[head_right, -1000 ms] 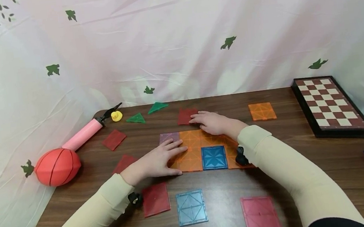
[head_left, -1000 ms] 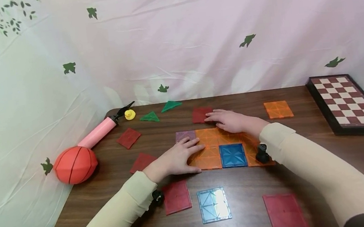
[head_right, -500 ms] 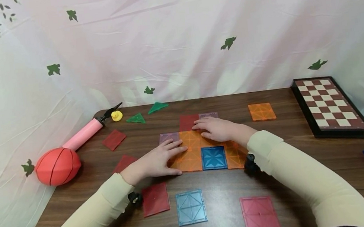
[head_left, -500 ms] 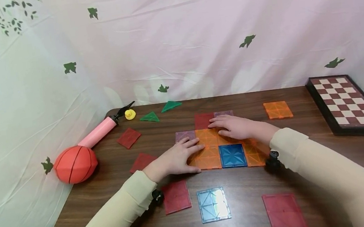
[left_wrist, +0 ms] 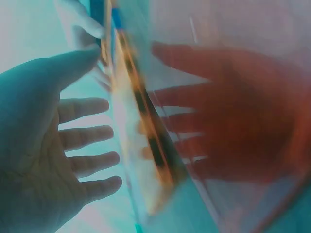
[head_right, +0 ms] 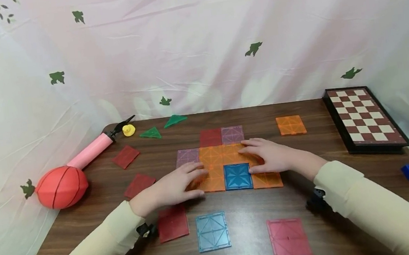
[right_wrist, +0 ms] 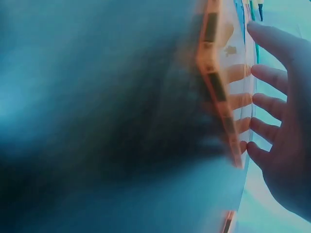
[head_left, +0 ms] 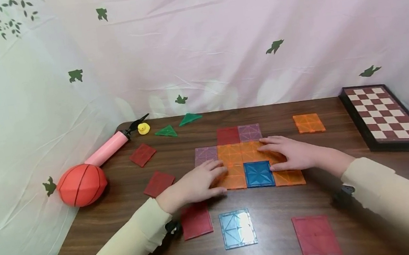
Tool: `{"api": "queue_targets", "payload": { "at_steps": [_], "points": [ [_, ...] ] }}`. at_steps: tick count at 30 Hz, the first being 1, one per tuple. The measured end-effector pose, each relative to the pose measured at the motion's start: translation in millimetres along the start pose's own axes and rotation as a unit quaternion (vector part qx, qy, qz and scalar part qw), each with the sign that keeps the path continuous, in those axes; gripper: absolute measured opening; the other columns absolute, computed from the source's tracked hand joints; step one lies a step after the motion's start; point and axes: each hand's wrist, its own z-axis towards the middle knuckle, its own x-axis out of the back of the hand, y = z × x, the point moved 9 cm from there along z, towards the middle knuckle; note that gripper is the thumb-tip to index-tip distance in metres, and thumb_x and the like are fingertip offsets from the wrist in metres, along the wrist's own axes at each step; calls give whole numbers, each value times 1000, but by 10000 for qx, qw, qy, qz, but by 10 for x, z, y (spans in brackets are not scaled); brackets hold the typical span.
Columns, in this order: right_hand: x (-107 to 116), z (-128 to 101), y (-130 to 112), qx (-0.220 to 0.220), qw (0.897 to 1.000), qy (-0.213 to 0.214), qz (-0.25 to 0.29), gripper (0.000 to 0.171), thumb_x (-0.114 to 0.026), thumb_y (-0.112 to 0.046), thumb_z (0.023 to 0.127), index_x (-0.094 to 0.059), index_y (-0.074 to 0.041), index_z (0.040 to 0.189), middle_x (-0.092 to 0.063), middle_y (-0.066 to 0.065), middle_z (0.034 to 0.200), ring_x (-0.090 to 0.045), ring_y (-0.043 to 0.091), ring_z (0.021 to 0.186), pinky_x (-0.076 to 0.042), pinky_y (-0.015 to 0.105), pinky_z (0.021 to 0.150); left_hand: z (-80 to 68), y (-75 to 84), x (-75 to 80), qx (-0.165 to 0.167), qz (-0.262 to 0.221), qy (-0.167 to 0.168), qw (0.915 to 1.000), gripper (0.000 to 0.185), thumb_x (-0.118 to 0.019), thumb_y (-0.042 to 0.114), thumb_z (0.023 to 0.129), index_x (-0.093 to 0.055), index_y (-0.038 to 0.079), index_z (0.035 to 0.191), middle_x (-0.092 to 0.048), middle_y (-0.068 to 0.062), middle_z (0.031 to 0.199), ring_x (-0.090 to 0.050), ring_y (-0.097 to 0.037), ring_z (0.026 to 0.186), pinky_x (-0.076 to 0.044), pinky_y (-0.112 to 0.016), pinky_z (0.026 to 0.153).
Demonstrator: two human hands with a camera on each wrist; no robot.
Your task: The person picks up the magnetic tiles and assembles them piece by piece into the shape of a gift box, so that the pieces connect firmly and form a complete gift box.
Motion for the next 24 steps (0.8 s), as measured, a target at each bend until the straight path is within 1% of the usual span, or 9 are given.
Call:
{"api": "queue_targets", "payload": {
  "at_steps": [4,7,10,12,14,16,18,21,24],
  "points": [
    [-43,-186,19,-21,9999,-21,109,80,-72,-56,90,-47,-16,154,-26,15,165,-18,48,149,-25,71,110,-198,368,64,-555,274,405,9973,54,-68,37,99,-57,7,143,-52,-14,148,-48,-28,137,-40,-41,112],
    [-71,-285,-1,69,9998,-1,167,82,-73,-57,88,-47,-17,155,-25,16,165,-16,50,148,-22,73,110,-394,639,10,-995,396,522,9929,49,-68,34,99,-60,8,140,-56,-13,143,-52,-25,133,-42,-37,110],
    [-89,-347,-15,95,9997,34,229,82,-74,-57,88,-46,-18,155,-25,16,165,-16,49,148,-22,74,110,-606,867,-130,-1395,570,304,9881,49,-65,37,101,-60,11,141,-56,-10,145,-52,-22,134,-41,-35,110],
    [-101,-369,-6,54,9995,44,292,83,-75,-57,87,-46,-20,156,-24,15,166,-15,47,149,-24,73,110,-723,980,-240,-1619,653,11,9846,50,-60,39,103,-57,12,145,-53,-9,149,-48,-21,138,-39,-35,112],
    [-108,-380,0,16,9994,56,349,84,-75,-56,87,-45,-21,156,-22,13,167,-14,45,150,-24,72,110,-802,1053,-339,-1768,740,-287,9810,53,-56,42,104,-54,13,149,-48,-7,153,-44,-21,141,-37,-33,113],
    [-114,-387,8,-22,9992,60,384,85,-76,-56,86,-44,-21,157,-21,12,167,-13,44,151,-24,71,111,-820,1089,-411,-1832,785,-493,9787,54,-54,42,105,-50,15,152,-44,-6,157,-40,-21,144,-35,-32,114],
    [-120,-392,12,-19,9992,78,382,86,-77,-55,85,-44,-21,157,-21,12,167,-13,43,151,-24,71,111,-784,1101,-462,-1858,872,-600,9769,56,-54,42,105,-47,16,154,-41,-5,159,-37,-21,146,-34,-30,115],
    [-127,-404,12,11,9993,107,351,87,-78,-55,84,-44,-21,156,-22,12,167,-14,44,151,-24,72,110,-669,1103,-499,-1890,969,-661,9749,58,-55,42,105,-44,17,156,-37,-5,161,-34,-21,148,-32,-29,115],
    [-140,-416,9,39,9993,143,336,87,-79,-54,84,-44,-21,156,-23,12,167,-14,44,151,-24,73,110,-519,1113,-512,-1965,1002,-746,9725,59,-55,41,105,-43,17,157,-35,-5,162,-32,-20,149,-30,-28,116]
  ]
}}
